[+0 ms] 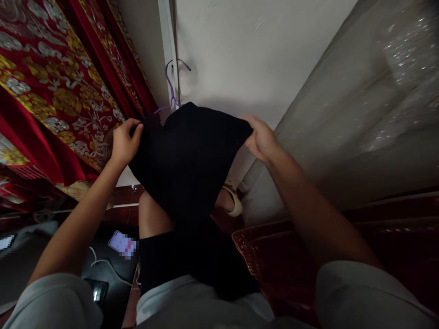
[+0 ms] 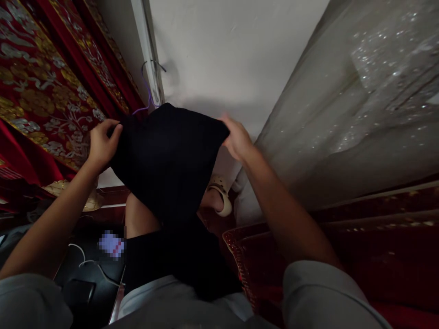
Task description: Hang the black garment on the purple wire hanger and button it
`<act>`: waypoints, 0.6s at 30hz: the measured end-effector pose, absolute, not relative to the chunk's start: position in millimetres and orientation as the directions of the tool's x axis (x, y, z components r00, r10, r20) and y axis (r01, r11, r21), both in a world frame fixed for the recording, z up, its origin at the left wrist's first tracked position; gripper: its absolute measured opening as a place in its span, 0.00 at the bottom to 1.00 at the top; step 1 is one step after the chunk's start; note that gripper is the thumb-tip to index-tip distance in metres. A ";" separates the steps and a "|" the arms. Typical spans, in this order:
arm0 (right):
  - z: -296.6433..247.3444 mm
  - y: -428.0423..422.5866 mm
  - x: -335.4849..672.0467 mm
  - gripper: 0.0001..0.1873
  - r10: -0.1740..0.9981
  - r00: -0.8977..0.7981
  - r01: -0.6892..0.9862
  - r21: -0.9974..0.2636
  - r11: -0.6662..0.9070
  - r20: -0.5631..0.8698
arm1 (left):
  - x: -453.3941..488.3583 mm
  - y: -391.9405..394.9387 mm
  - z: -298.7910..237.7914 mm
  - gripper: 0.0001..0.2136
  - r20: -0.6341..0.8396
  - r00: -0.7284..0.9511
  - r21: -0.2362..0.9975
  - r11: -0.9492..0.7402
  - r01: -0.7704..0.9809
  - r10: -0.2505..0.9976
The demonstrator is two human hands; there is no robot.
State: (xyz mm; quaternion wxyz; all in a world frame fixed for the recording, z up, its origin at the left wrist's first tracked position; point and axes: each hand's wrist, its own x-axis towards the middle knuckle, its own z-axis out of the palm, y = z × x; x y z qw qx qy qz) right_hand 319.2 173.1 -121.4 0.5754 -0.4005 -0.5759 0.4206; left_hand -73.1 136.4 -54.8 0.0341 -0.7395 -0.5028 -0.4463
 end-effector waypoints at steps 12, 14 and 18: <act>-71.9 160.0 303.4 0.23 0.753 0.220 0.153 -0.785 0.601 0.620 | -8.0 169.0 -22.3 0.16 0.725 0.226 0.329 -0.615 0.717 0.651; -58.8 147.3 304.9 0.21 0.786 0.092 0.128 -0.790 0.600 0.611 | -19.6 168.1 -18.0 0.15 0.708 0.212 0.309 -0.565 0.765 0.673; -56.3 97.0 322.3 0.20 0.872 -0.206 0.148 -0.867 0.476 0.444 | -40.5 166.4 -8.6 0.11 0.666 0.148 0.277 -0.426 0.861 0.731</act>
